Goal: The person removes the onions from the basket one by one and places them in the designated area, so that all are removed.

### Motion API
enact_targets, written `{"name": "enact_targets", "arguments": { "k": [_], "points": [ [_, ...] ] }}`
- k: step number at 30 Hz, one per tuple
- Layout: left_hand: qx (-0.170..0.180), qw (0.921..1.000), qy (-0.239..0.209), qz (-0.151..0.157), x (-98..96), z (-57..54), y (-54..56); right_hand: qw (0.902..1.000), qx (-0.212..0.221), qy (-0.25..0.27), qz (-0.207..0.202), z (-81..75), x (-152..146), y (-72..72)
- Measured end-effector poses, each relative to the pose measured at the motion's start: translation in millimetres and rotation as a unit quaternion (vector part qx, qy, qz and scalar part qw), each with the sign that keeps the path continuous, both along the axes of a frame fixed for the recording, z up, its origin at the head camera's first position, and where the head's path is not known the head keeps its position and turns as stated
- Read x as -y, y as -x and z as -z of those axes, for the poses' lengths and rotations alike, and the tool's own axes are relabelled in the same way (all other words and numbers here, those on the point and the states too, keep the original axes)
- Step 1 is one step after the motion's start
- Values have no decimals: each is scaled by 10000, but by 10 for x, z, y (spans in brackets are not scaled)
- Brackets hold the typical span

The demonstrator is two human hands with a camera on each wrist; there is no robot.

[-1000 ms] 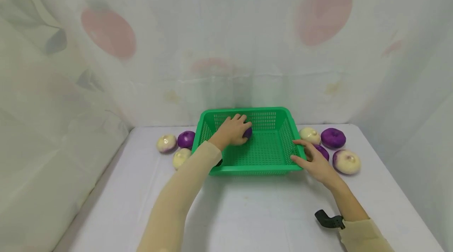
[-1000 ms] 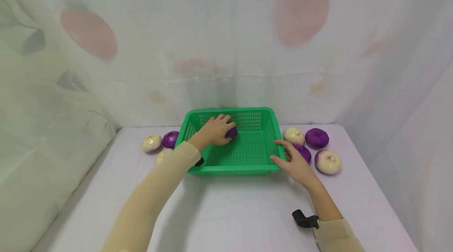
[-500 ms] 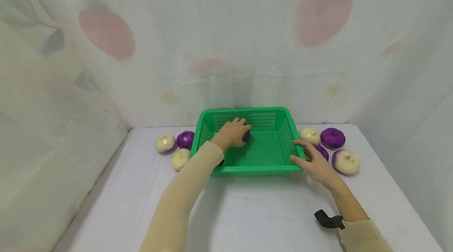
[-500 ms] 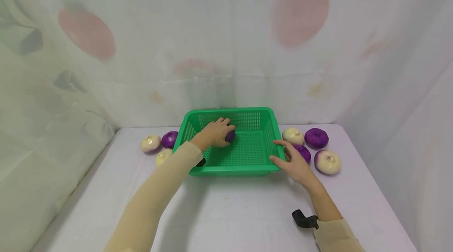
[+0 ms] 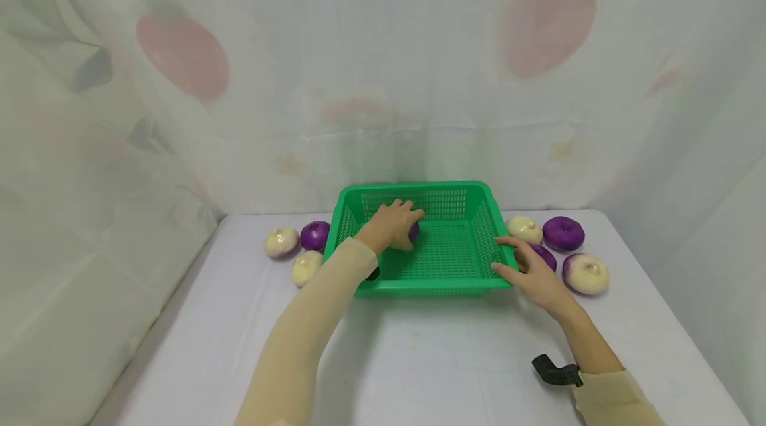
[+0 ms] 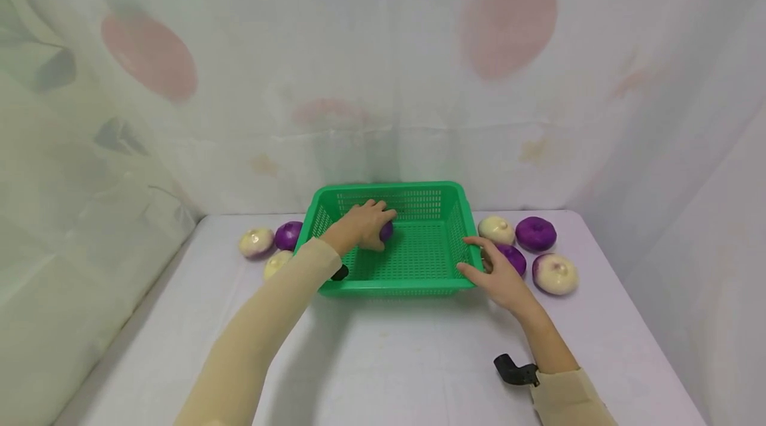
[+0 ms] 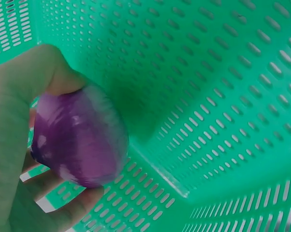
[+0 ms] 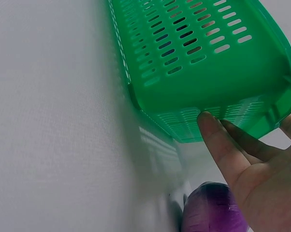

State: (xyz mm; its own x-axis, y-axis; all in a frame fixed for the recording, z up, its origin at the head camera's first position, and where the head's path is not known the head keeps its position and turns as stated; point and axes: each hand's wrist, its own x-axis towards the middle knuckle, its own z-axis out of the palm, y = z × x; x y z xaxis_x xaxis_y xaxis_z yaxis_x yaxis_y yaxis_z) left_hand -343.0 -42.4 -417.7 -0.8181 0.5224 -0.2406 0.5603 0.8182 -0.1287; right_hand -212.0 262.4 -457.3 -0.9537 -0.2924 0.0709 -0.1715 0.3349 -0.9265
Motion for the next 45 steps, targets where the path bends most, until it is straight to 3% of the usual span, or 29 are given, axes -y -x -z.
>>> {"name": "enact_targets", "arguments": {
  "k": [15,33,45],
  "points": [
    [56,9984,-437,-341,175,-313,-58,9999,-3,-111,14,16,-18,65],
    [-78,9989,-468,37,348,-598,-182,9999,-52,-127,85,-7,-67,48],
    [-452,9935,-1019,215,708,-705,-396,9999,-26,-95,51,37,-9,69]
  ]
}}
